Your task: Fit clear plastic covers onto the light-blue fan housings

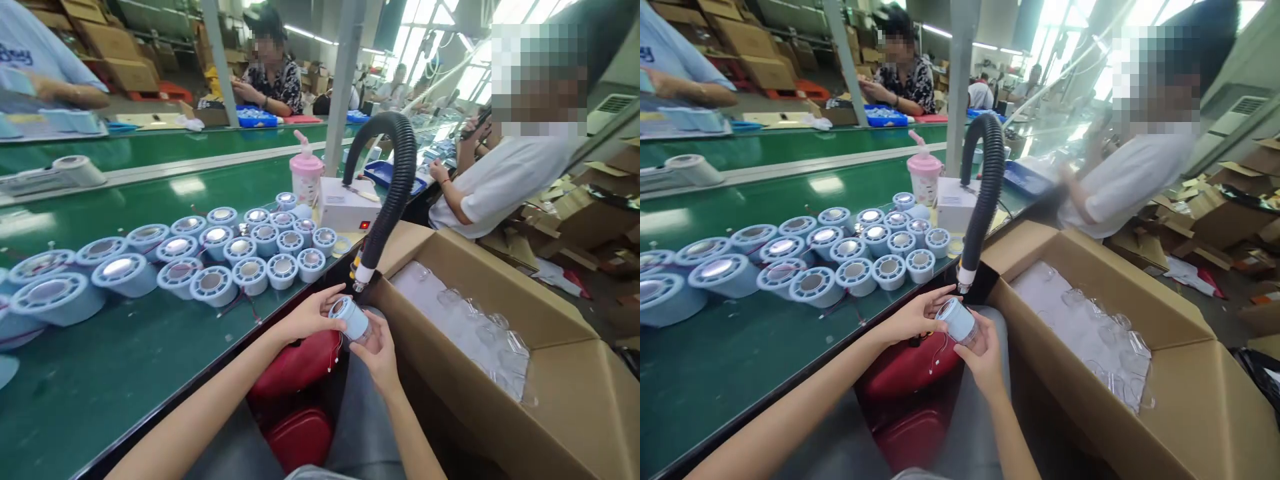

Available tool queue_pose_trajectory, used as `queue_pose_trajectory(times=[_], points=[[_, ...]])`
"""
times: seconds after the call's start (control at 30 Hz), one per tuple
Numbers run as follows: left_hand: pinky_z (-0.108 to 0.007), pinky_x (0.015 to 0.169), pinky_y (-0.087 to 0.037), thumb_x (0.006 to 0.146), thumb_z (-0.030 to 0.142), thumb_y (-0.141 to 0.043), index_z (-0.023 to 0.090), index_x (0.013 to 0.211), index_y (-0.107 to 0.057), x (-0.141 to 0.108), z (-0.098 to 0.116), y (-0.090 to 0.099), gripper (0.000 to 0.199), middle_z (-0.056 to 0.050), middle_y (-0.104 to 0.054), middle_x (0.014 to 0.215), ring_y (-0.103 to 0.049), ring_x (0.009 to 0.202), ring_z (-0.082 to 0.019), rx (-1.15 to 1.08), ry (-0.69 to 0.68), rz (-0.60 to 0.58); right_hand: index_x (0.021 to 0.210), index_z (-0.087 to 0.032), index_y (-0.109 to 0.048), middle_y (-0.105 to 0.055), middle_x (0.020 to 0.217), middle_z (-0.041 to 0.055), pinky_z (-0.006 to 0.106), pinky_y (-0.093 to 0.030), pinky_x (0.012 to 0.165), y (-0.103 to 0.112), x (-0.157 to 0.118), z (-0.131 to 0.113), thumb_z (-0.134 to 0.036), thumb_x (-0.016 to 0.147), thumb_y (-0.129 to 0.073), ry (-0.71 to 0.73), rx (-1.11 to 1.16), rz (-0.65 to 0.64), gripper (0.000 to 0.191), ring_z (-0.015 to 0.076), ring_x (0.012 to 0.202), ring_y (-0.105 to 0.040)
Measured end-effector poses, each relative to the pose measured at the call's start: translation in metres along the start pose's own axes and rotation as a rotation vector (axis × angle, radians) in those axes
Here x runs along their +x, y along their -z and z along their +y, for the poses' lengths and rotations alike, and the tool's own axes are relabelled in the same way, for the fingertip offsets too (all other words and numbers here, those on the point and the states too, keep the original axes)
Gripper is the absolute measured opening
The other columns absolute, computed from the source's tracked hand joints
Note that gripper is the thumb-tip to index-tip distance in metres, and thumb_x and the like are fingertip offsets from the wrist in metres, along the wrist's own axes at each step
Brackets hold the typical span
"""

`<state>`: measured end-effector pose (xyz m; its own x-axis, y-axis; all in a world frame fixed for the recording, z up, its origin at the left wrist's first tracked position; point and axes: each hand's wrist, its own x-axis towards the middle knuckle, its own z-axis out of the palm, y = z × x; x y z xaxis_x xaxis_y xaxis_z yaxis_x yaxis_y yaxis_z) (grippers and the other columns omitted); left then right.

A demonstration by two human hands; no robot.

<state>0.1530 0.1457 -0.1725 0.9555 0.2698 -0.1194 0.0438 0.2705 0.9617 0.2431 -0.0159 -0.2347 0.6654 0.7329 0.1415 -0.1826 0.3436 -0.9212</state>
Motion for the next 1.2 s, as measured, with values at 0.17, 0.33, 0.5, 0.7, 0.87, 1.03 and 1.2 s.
queue_pose_trajectory(times=[0.17, 0.33, 0.5, 0.7, 0.87, 1.03, 1.2], points=[[-0.050, 0.110, -0.034, 0.057, 0.033, -0.088, 0.016, 0.140, -0.045, 0.027, 0.002, 0.004, 0.094, -0.017, -0.052, 0.139, -0.048, 0.129, -0.034, 0.059, -0.003, -0.041, 0.116, -0.025, -0.052, -0.054, 0.133, 0.0108, 0.044, -0.051, 0.096, 0.010, 0.023, 0.008, -0.027, 0.068, -0.082, 0.006, 0.055, 0.004, 0.057, 0.0274, 0.118, -0.056], [-0.049, 0.109, -0.037, 0.059, 0.027, -0.087, 0.018, 0.134, -0.052, 0.002, 0.013, 0.006, 0.084, -0.015, -0.057, 0.134, -0.053, 0.124, -0.032, 0.127, 0.043, -0.049, 0.115, -0.027, -0.057, -0.055, 0.134, 0.0081, 0.037, -0.053, 0.091, 0.009, 0.022, -0.005, -0.021, 0.066, -0.085, -0.097, 0.114, -0.150, 0.056, 0.0248, 0.118, -0.057], [-0.041, 0.107, -0.041, 0.065, 0.016, -0.082, 0.026, 0.123, -0.063, -0.044, 0.037, -0.003, 0.062, -0.011, -0.039, 0.150, -0.042, 0.135, -0.031, 0.318, -0.026, -0.160, 0.120, -0.029, -0.059, -0.066, 0.115, 0.0059, 0.030, -0.058, 0.076, 0.002, 0.004, -0.039, -0.031, 0.078, -0.078, -0.297, 0.186, -0.331, 0.046, 0.0196, 0.093, -0.067], [-0.039, 0.094, -0.052, 0.077, 0.018, -0.073, 0.026, 0.139, -0.047, -0.086, 0.048, -0.021, 0.068, -0.011, -0.060, 0.130, -0.061, 0.112, -0.025, 0.174, 0.134, -0.115, 0.125, -0.032, -0.060, -0.068, 0.111, 0.0037, 0.029, -0.058, 0.073, -0.011, -0.017, -0.076, -0.041, 0.082, -0.072, -0.483, 0.180, -0.409, 0.045, 0.0175, 0.086, -0.067], [-0.032, 0.084, -0.056, 0.074, 0.016, -0.076, 0.031, 0.137, -0.049, -0.110, 0.045, -0.030, 0.070, -0.008, -0.057, 0.132, -0.065, 0.098, -0.020, 0.153, 0.101, -0.044, 0.119, -0.032, -0.066, -0.072, 0.102, 0.0031, 0.029, -0.055, 0.078, -0.017, -0.026, -0.081, -0.044, 0.070, -0.083, -0.540, 0.124, -0.429, 0.053, 0.0195, 0.088, -0.066], [-0.030, 0.085, -0.053, 0.070, 0.025, -0.080, 0.036, 0.132, -0.054, -0.121, 0.031, -0.037, 0.067, -0.005, -0.054, 0.136, -0.061, 0.107, -0.022, 0.154, 0.027, 0.012, 0.122, -0.029, -0.065, -0.072, 0.101, 0.0046, 0.030, -0.055, 0.073, -0.028, -0.036, -0.088, -0.050, 0.068, -0.082, -0.576, 0.003, -0.467, 0.060, 0.0222, 0.085, -0.067], [-0.032, 0.082, -0.053, 0.070, 0.057, -0.073, 0.031, 0.122, -0.061, -0.153, 0.050, -0.012, 0.059, -0.005, -0.066, 0.116, -0.064, 0.098, -0.025, 0.159, 0.157, 0.212, 0.139, -0.027, -0.048, -0.068, 0.113, 0.0077, 0.036, -0.055, 0.077, 0.001, -0.014, -0.090, -0.060, 0.084, -0.059, -0.285, -0.519, -0.503, 0.065, 0.0243, 0.087, -0.067]])
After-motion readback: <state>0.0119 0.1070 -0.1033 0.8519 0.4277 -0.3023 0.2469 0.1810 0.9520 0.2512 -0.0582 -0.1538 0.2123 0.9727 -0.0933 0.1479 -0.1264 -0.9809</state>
